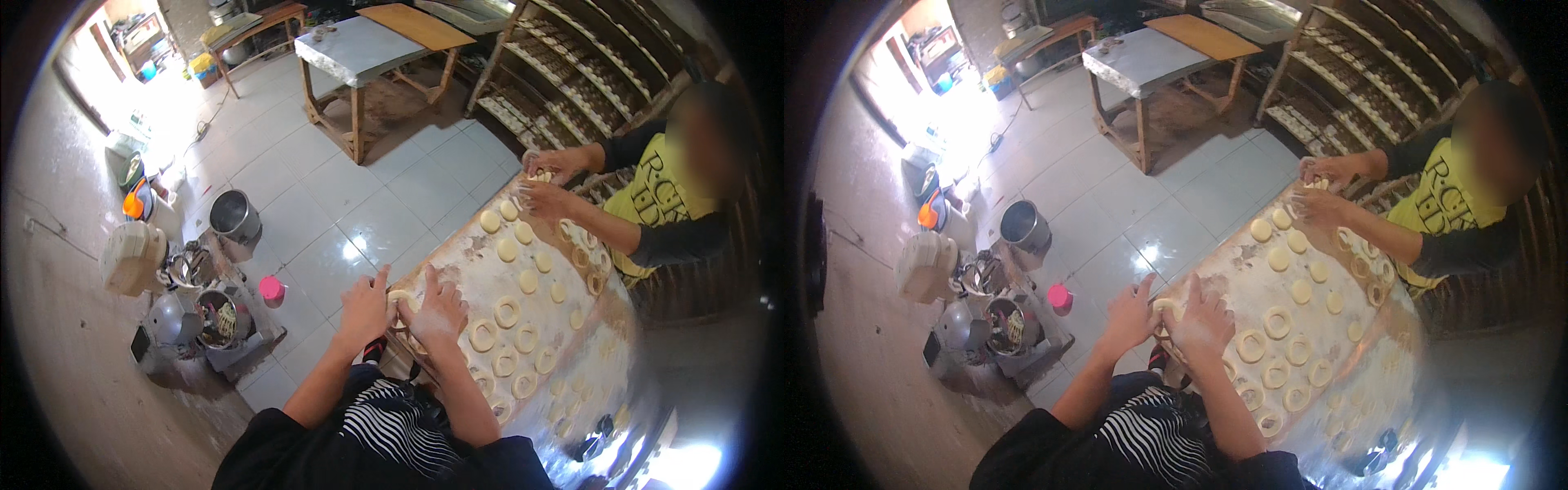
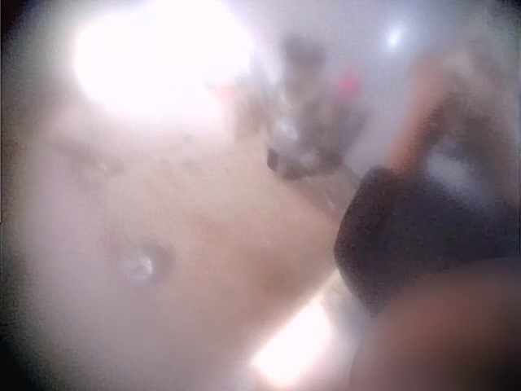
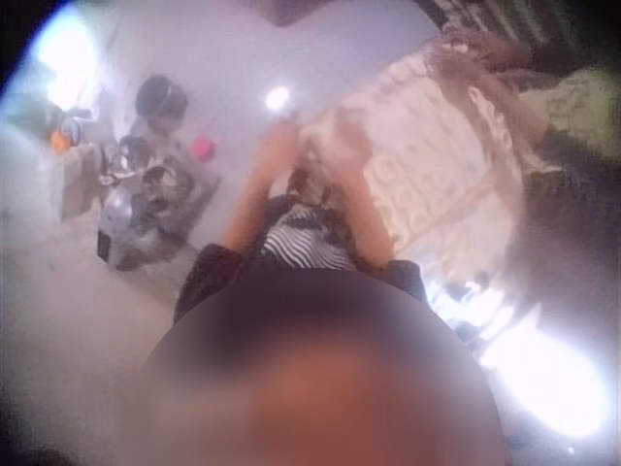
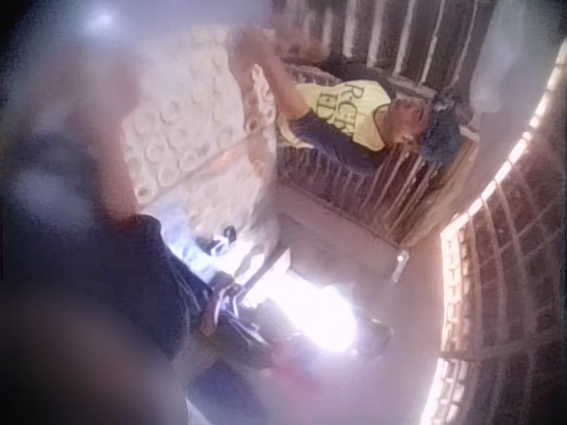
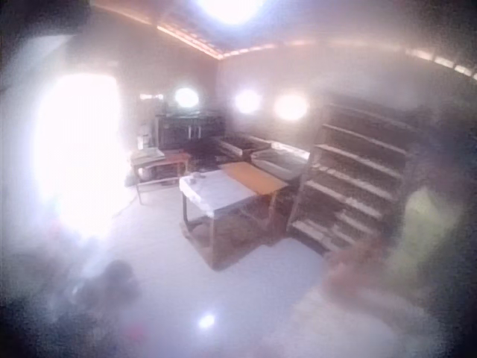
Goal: The person shapes circular dough pieces into ring shapes by hand and places them on a floured wooden board. A coworker across the table performs the same task simultaneously. The shaped dough rings accumulate on the board throughout the clip.
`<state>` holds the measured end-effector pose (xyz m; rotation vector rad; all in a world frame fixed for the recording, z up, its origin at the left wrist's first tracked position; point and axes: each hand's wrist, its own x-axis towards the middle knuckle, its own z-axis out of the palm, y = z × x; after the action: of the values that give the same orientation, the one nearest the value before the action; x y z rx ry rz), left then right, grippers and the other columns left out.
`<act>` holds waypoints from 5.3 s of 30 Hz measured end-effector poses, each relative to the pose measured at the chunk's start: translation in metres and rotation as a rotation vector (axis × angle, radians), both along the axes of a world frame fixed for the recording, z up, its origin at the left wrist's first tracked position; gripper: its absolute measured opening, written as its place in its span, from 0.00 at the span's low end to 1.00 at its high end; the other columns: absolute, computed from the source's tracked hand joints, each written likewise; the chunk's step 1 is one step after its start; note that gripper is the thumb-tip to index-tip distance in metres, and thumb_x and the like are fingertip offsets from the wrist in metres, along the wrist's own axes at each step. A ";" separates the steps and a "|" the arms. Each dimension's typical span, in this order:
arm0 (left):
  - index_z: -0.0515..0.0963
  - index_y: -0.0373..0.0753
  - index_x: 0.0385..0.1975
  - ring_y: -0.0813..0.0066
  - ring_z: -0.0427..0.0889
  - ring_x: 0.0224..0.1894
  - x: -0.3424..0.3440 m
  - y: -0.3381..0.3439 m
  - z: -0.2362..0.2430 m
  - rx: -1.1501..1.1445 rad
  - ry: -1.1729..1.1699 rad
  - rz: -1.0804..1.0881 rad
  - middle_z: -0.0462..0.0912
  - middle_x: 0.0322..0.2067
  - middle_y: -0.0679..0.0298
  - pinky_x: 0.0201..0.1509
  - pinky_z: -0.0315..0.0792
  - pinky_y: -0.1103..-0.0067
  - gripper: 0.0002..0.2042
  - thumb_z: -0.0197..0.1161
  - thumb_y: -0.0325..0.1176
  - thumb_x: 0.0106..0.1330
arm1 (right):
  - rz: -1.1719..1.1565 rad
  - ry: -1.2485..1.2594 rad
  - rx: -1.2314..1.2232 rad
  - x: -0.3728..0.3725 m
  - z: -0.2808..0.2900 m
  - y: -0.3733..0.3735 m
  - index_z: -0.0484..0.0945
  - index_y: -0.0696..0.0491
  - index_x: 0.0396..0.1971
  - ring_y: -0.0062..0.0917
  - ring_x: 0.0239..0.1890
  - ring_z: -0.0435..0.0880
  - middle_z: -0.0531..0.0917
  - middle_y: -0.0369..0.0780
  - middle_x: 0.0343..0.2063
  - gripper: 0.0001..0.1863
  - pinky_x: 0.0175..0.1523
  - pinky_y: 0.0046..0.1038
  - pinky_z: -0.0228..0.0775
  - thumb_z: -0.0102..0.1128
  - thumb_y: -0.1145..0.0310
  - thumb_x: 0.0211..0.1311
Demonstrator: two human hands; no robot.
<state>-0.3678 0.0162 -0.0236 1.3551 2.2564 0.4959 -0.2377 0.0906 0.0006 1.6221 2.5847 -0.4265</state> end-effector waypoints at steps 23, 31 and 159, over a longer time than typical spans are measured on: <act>0.74 0.36 0.55 0.52 0.85 0.34 0.321 0.033 0.027 0.051 -0.566 -0.890 0.85 0.31 0.51 0.39 0.78 0.65 0.19 0.60 0.36 0.67 | -0.685 -0.029 0.252 0.448 -0.033 -0.079 0.79 0.52 0.47 0.44 0.42 0.83 0.85 0.47 0.36 0.16 0.46 0.40 0.74 0.64 0.64 0.60; 0.80 0.36 0.46 0.56 0.88 0.38 0.413 0.003 0.030 0.021 -0.520 -0.853 0.87 0.34 0.51 0.42 0.79 0.69 0.16 0.62 0.43 0.69 | -0.732 0.915 -0.140 0.474 0.018 -0.117 0.71 0.56 0.40 0.35 0.39 0.83 0.80 0.43 0.33 0.14 0.46 0.34 0.75 0.67 0.74 0.57; 0.71 0.38 0.52 0.54 0.83 0.22 0.312 0.024 0.051 0.822 -0.402 -0.544 0.81 0.21 0.56 0.24 0.74 0.67 0.18 0.41 0.45 0.79 | 0.058 1.479 -0.320 0.325 0.024 -0.027 0.64 0.55 0.66 0.35 0.49 0.80 0.82 0.50 0.45 0.36 0.56 0.35 0.71 0.42 0.39 0.72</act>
<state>-0.0561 0.0399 0.0276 1.9263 1.2914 1.4236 0.0878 0.0638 0.0248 1.2147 2.8782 -2.6536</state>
